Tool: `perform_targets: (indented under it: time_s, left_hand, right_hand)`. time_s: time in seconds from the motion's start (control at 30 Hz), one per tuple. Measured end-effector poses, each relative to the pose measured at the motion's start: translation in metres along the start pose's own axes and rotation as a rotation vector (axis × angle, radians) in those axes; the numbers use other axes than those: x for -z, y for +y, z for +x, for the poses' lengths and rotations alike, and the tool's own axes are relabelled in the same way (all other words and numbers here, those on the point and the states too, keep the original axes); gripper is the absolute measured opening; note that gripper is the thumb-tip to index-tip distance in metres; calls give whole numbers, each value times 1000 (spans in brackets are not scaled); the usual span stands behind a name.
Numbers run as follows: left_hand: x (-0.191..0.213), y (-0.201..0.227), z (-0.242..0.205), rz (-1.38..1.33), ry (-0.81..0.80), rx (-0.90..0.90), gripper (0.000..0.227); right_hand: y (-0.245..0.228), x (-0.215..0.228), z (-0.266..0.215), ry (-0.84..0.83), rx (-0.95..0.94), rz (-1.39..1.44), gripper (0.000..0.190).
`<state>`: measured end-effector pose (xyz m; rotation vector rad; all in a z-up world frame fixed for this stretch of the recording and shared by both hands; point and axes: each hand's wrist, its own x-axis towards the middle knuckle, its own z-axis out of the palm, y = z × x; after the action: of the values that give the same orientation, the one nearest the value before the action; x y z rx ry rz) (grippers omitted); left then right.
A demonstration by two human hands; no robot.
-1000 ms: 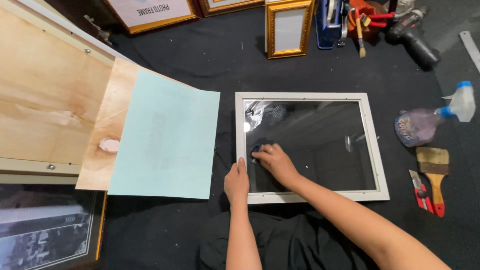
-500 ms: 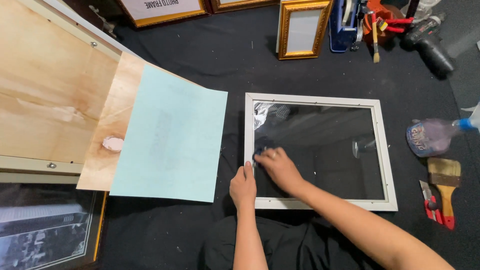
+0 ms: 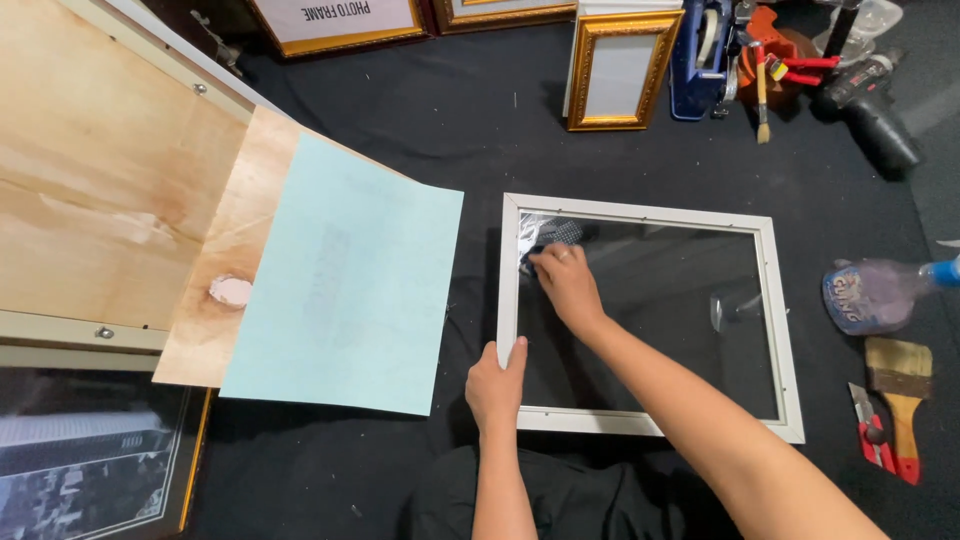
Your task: Polishing the glass surface of a picture frame using a small cloth to remove dust and streaks.
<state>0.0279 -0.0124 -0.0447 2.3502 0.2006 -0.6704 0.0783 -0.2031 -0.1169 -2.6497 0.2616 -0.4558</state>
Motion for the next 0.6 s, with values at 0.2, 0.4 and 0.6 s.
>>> perform_targets:
  time_s: [0.2, 0.4, 0.6]
  left_hand:
    - [-4, -1, 2, 35, 25, -16, 62]
    - [-7, -5, 4, 80, 44, -1, 61]
    - [-3, 2, 0, 84, 32, 47, 69]
  right_hand:
    - [-6, 6, 72, -68, -209, -16, 26]
    - [19, 25, 43, 31, -2, -122, 29]
    - [156, 33, -13, 119, -8, -247, 33]
